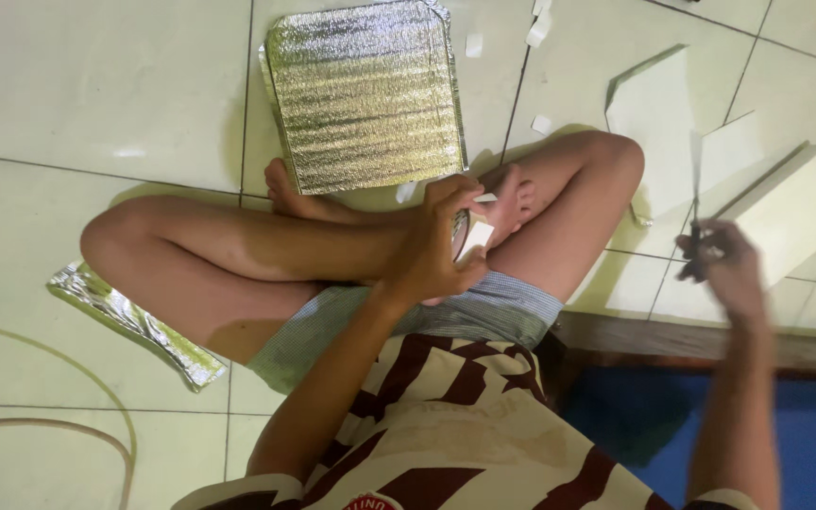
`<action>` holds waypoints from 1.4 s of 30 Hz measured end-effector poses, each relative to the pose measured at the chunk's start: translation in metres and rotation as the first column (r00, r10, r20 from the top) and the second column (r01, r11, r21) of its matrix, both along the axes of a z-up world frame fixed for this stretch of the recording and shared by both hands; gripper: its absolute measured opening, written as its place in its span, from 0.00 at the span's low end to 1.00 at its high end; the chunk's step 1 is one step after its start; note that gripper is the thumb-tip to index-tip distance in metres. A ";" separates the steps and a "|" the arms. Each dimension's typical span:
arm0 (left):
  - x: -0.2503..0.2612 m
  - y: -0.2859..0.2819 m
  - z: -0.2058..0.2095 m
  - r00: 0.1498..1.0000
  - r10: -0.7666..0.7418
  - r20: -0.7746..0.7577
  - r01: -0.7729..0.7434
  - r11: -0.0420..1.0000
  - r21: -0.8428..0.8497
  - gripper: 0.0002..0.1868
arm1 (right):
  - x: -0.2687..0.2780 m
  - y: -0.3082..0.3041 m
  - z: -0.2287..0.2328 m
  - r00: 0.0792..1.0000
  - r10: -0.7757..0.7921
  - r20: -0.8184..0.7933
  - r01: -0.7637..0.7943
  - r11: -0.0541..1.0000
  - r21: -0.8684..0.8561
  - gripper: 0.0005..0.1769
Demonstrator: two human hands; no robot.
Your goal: The person lines the inside of a styrofoam box with reflective insulation sheets, using a marker to mark lines and scissors to cut tape for securing the material.
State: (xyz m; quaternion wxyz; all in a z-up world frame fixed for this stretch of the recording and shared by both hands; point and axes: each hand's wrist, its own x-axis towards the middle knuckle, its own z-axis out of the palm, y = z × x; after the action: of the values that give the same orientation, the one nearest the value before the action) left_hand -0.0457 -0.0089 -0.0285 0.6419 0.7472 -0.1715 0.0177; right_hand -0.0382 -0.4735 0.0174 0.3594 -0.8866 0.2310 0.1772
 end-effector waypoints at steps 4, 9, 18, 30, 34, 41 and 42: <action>-0.003 -0.020 -0.012 0.992 -0.113 0.053 0.106 0.988 0.109 0.39 | -0.038 -0.019 -0.080 0.989 -0.108 -0.105 0.061 0.924 -0.377 0.24; -0.005 -0.036 -0.007 0.955 -0.160 0.249 0.147 0.987 0.071 0.36 | -0.047 -0.009 -0.123 0.962 -0.131 -0.241 0.041 0.937 -0.347 0.30; -0.005 -0.035 0.027 0.974 -0.226 -0.034 0.228 0.959 0.171 0.36 | -0.012 0.111 -0.020 0.972 0.174 0.159 -0.168 0.985 -0.051 0.14; 0.011 -0.016 0.015 0.940 -0.154 -0.303 0.092 0.973 -0.210 0.39 | 0.006 0.245 0.016 0.960 -0.064 0.271 -0.090 0.849 0.520 0.04; 0.045 0.019 -0.021 0.972 0.224 -0.067 -0.168 0.869 0.465 0.44 | 0.013 0.233 0.020 0.945 -0.178 0.275 -0.015 0.815 0.579 0.04; 0.080 0.011 -0.122 0.929 -0.094 0.359 -0.253 0.550 0.796 0.21 | 0.027 0.231 0.001 0.938 -0.058 0.342 -0.116 0.876 0.467 0.01; 0.084 0.013 -0.126 0.920 -0.110 0.377 -0.254 0.565 0.785 0.18 | 0.028 0.230 -0.003 0.929 -0.053 0.367 -0.134 0.875 0.465 0.02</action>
State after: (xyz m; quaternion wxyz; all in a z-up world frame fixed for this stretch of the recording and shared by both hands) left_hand 0.0378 0.0038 -0.1544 0.1723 0.9464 -0.2507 0.1087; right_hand -0.0101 -0.2438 0.0144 0.6017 -0.7909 0.0890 0.0671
